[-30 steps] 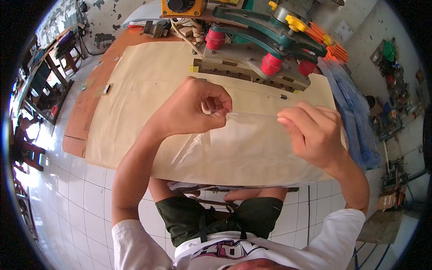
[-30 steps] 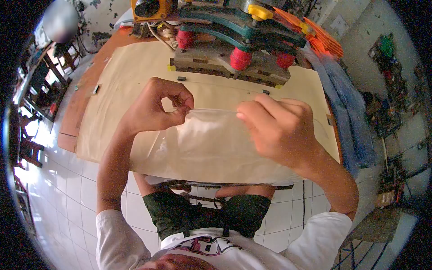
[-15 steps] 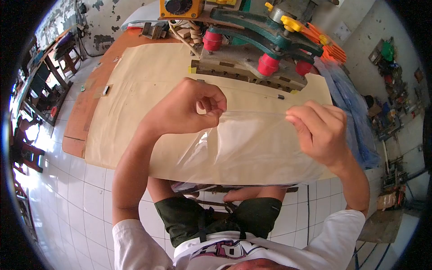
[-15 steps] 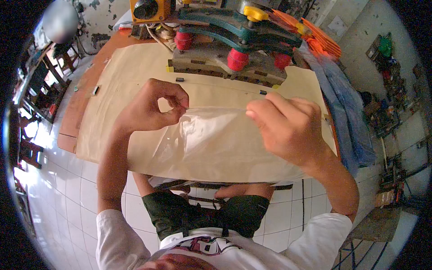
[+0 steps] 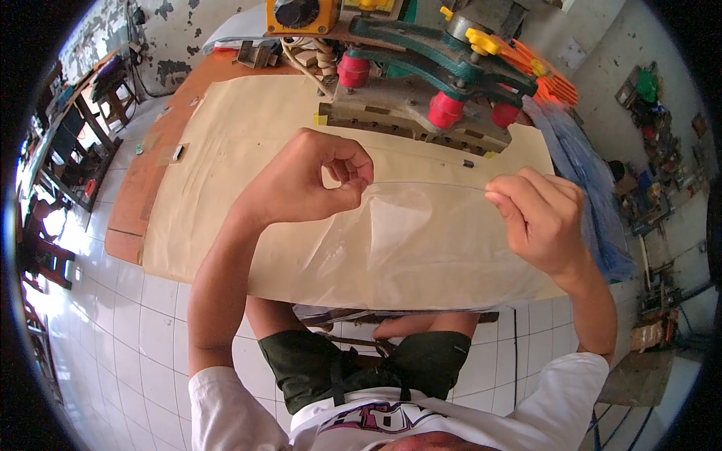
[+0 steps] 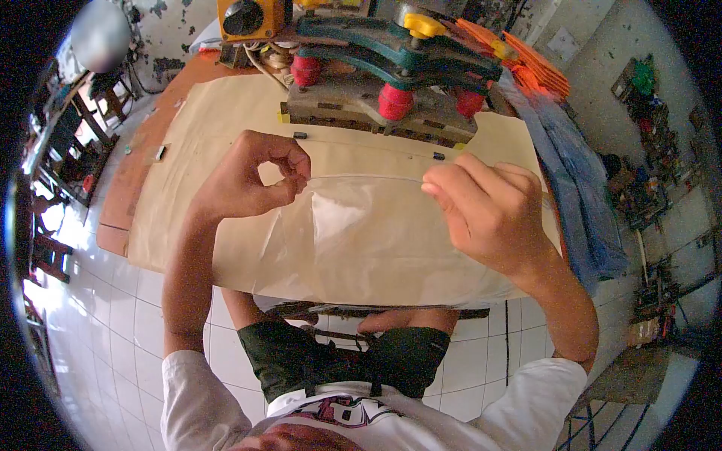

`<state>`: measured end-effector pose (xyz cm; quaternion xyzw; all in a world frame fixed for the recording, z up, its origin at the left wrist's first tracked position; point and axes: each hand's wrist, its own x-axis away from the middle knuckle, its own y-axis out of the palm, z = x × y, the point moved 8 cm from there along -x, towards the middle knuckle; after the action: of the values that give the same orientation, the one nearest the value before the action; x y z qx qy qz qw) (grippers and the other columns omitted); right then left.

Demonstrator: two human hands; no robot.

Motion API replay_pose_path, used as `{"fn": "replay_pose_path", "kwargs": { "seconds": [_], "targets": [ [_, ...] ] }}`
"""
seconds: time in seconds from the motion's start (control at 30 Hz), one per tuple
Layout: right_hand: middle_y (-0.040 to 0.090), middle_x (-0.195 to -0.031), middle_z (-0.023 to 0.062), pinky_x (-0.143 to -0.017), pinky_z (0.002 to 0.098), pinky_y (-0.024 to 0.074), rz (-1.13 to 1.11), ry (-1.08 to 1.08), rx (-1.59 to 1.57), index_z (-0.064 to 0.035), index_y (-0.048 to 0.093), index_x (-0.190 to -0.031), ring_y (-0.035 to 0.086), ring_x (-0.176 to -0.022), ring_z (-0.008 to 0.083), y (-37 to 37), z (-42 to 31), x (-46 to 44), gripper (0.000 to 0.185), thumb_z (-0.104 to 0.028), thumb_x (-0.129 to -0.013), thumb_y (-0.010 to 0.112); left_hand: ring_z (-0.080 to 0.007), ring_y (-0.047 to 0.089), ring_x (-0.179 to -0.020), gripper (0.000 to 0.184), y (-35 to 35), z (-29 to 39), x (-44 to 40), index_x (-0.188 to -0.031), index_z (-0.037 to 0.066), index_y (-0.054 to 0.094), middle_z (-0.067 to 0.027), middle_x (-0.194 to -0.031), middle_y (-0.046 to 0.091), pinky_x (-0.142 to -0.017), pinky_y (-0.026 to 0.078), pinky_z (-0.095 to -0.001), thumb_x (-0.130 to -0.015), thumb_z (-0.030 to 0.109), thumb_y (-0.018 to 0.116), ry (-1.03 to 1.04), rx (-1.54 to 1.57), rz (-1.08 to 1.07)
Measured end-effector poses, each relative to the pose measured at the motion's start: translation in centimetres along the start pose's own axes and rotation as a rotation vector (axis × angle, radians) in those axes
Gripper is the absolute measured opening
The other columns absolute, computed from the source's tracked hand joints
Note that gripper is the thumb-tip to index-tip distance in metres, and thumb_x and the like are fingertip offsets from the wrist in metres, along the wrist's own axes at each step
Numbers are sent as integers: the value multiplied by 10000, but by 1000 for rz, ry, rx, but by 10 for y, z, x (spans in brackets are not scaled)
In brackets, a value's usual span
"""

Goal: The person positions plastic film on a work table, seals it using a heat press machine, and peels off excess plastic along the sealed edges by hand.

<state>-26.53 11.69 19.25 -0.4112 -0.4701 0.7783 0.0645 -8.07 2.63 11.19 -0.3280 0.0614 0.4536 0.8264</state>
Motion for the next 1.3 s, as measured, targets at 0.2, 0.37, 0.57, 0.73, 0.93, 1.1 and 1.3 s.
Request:
{"fn": "replay_pose_path", "kwargs": {
  "seconds": [0.2, 0.37, 0.57, 0.73, 0.93, 1.1, 1.3],
  "targets": [
    [589, -701, 40, -470, 344, 429, -22, 18, -19, -90, 604, -818, 577, -528, 241, 1, 5, 2, 83, -108, -785, 677, -128, 615, -662, 48, 1, 4, -1, -758, -15, 608, -54, -704, 633, -644, 506, -271, -719, 3, 586, 69, 37, 41],
    [614, -721, 46, -475, 349, 436, -5, 37, -19, -86, 604, -827, 600, -553, 244, -2, 7, 4, 76, -112, -800, 670, -125, 612, -669, 55, 2, 6, 0, -771, -21, 603, -54, -721, 635, -643, 502, -271, -734, 15, 583, 87, 73, 66],
    [611, -707, 57, -493, 358, 448, 43, 75, -92, -77, 596, -821, 603, -561, 254, -4, 11, 4, 69, -95, -807, 661, -124, 612, -698, 109, 4, 2, -1, -824, -26, 618, -55, -735, 642, -667, 497, -268, -788, 68, 660, 63, 142, 88],
    [611, -711, 67, -511, 351, 457, -5, 155, -138, -66, 590, -814, 605, -577, 264, 3, 15, 3, 70, -88, -808, 657, -132, 625, -652, 112, 6, 1, -3, -791, -29, 655, -80, -733, 657, -620, 501, -268, -810, 75, 691, 81, 66, 151],
    [627, -759, 82, -529, 339, 465, -141, 331, -376, -53, 599, -843, 609, -581, 234, 34, 25, 4, 85, -100, -805, 658, -120, 622, -623, 91, 6, 4, 1, -755, -19, 663, -75, -689, 660, -583, 493, -263, -796, 57, 691, 93, 73, 220],
    [640, -757, 76, -532, 322, 467, -251, 401, -537, -54, 628, -886, 612, -573, 194, 57, 15, -3, 125, -137, -804, 672, -119, 611, -594, 79, 10, 12, 2, -731, -6, 663, -73, -664, 657, -560, 481, -259, -762, 54, 705, 178, -8, 223],
    [642, -701, 96, -542, 333, 477, -188, 378, -655, -48, 643, -842, 619, -562, 219, 66, 1, -26, 119, -158, -804, 667, -130, 600, -567, 75, 12, 17, 1, -710, 4, 666, -75, -648, 651, -554, 479, -256, -745, 56, 705, 205, -25, 223]
  ]
}}
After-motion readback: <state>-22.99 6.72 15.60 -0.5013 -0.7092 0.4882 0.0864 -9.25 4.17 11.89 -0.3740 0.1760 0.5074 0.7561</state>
